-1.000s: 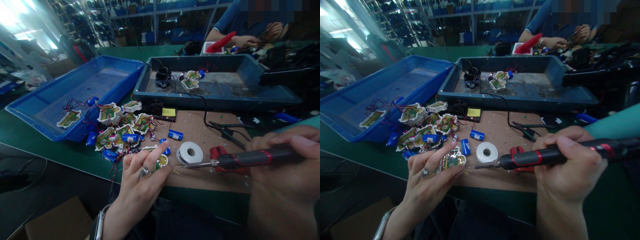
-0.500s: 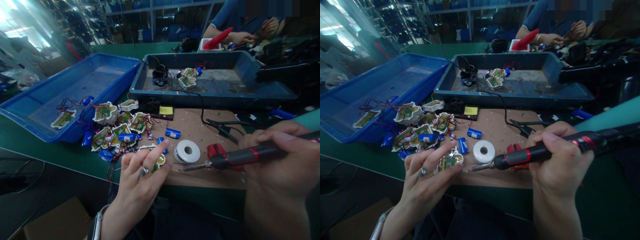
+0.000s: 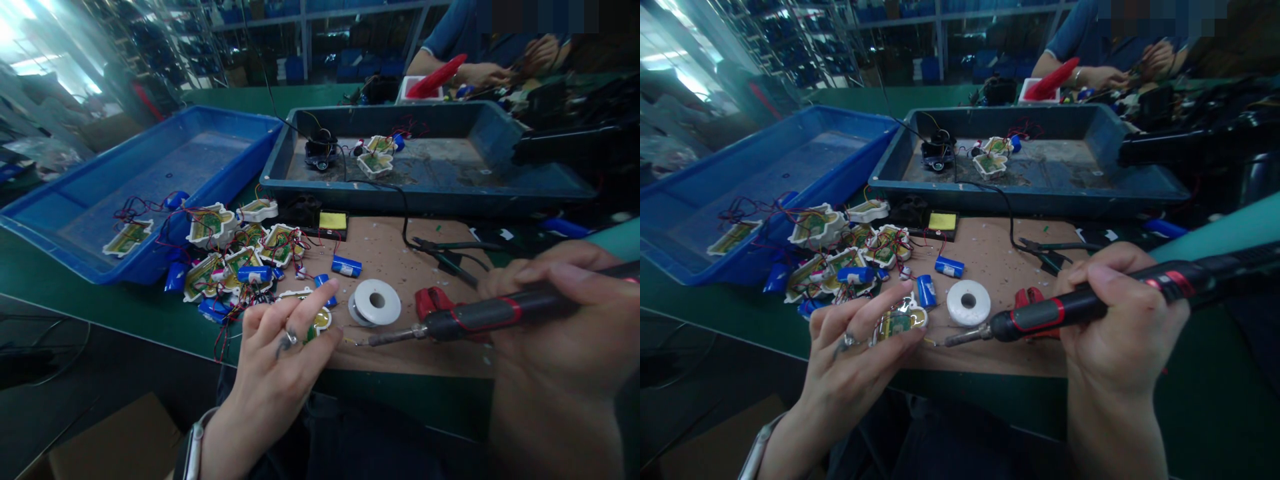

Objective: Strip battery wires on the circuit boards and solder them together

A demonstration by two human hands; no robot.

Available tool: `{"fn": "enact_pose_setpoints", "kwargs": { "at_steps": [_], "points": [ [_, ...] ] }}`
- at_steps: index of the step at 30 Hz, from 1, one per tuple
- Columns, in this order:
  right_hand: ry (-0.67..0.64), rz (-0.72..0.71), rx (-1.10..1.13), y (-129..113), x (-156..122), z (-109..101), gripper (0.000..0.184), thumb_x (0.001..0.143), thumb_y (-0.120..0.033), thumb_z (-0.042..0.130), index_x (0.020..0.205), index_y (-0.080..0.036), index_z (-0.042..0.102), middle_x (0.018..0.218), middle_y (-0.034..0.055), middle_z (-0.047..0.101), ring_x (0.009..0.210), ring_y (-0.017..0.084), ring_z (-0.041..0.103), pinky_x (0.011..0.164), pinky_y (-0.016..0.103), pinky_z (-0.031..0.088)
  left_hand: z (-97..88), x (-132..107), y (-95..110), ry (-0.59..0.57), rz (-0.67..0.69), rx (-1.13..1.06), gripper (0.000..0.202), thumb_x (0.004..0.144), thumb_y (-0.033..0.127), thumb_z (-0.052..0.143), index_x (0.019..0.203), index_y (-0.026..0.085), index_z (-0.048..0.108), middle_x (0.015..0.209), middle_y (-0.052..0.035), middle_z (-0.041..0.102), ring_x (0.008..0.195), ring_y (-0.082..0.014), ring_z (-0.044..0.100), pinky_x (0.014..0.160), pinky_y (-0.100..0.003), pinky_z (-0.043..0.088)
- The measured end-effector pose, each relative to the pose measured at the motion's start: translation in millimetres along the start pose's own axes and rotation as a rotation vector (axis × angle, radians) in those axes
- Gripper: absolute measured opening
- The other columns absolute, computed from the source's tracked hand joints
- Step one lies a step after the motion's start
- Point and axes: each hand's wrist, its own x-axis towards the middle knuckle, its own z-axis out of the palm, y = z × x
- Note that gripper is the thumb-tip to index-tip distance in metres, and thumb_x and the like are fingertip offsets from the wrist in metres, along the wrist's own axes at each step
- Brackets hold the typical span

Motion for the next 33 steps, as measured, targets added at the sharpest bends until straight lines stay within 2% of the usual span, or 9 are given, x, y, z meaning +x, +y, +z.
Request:
{"fn": "enact_pose_setpoints", "kwargs": {
  "at_steps": [8,11,13,15,18,22,27,30,33],
  "points": [
    [0.083,0.005,0.030,1.8,9.3,-5.5,0.011,0.056,-0.020,0.053,0.046,-0.025,0.052,0.050,-0.0007,0.037,0.041,0.013,0.036,0.037,0.029,0.026,-1.4,-3.7,-1.5,-0.016,-0.003,0.005,0.013,0.088,0.017,0.059,0.091,0.025,0.069,0.131,-0.0051,0.059,0.100,-0.0229,0.050,0.085,-0.039,0.034],
    [0.113,-0.025,0.042,2.4,13.4,-4.0,0.008,0.054,-0.023,0.054,0.045,-0.024,0.052,0.047,-0.0017,0.039,0.036,0.012,0.037,0.030,0.026,0.023,-2.3,-9.5,0.7,-0.020,0.001,0.012,0.012,0.086,0.017,0.062,0.090,0.026,0.068,0.131,-0.0042,0.059,0.100,-0.0224,0.050,0.085,-0.038,0.035],
    [0.098,-0.046,0.053,5.0,15.0,-2.2,0.008,0.056,-0.024,0.055,0.048,-0.024,0.055,0.047,-0.0025,0.042,0.033,0.011,0.038,0.025,0.024,0.021,-4.1,-13.8,3.4,-0.020,-0.010,0.025,0.013,0.085,0.016,0.064,0.090,0.027,0.068,0.128,-0.0037,0.061,0.097,-0.0217,0.050,0.084,-0.038,0.035],
    [0.043,-0.068,0.052,11.3,16.2,-0.7,0.007,0.062,-0.025,0.059,0.055,-0.024,0.060,0.051,-0.0029,0.049,0.034,0.011,0.043,0.025,0.023,0.029,-6.6,-18.4,6.3,-0.013,-0.022,0.034,0.016,0.085,0.016,0.064,0.093,0.028,0.069,0.126,-0.0046,0.062,0.096,-0.0214,0.051,0.082,-0.037,0.035],
    [-0.085,-0.093,-0.002,28.7,19.1,1.1,0.005,0.072,-0.028,0.065,0.072,-0.024,0.067,0.065,-0.0021,0.061,0.044,0.012,0.057,0.036,0.024,0.047,-11.0,-26.8,8.9,0.073,-0.064,0.033,0.017,0.083,0.014,0.065,0.093,0.026,0.070,0.122,-0.0065,0.063,0.091,-0.0202,0.054,0.080,-0.036,0.037],
    [-0.219,-0.012,-0.065,57.8,25.8,8.4,0.023,0.071,-0.037,0.074,0.087,-0.022,0.068,0.074,0.0014,0.069,0.061,0.018,0.068,0.054,0.029,0.060,-17.4,-42.5,3.1,0.196,-0.127,-0.029,0.019,0.082,0.004,0.061,0.094,0.016,0.069,0.111,-0.0092,0.064,0.086,-0.0159,0.057,0.077,-0.030,0.043],
    [-0.292,0.104,-0.031,85.3,36.5,30.6,0.042,0.062,-0.050,0.079,0.090,-0.021,0.066,0.076,0.0030,0.071,0.070,0.023,0.071,0.066,0.035,0.063,-24.3,-67.5,-17.1,0.207,-0.086,0.004,0.020,0.082,0.002,0.056,0.097,0.011,0.066,0.098,-0.0079,0.065,0.084,-0.0131,0.060,0.077,-0.023,0.048],
    [-0.325,0.086,-0.078,96.0,41.9,40.0,0.044,0.063,-0.054,0.075,0.091,-0.022,0.065,0.078,0.0036,0.071,0.073,0.024,0.071,0.070,0.039,0.062,-25.8,-80.6,-28.0,0.183,-0.049,0.034,0.023,0.081,0.003,0.058,0.102,0.012,0.066,0.099,-0.0079,0.066,0.086,-0.0139,0.062,0.077,-0.023,0.051],
    [-0.381,0.024,-0.173,98.6,43.0,38.0,0.042,0.069,-0.055,0.069,0.094,-0.022,0.064,0.083,0.0058,0.072,0.074,0.026,0.071,0.071,0.043,0.062,-25.6,-85.9,-32.8,0.194,-0.046,0.030,0.024,0.082,0.004,0.057,0.101,0.013,0.066,0.098,-0.0077,0.068,0.085,-0.0139,0.065,0.075,-0.022,0.054]
  ]
}}
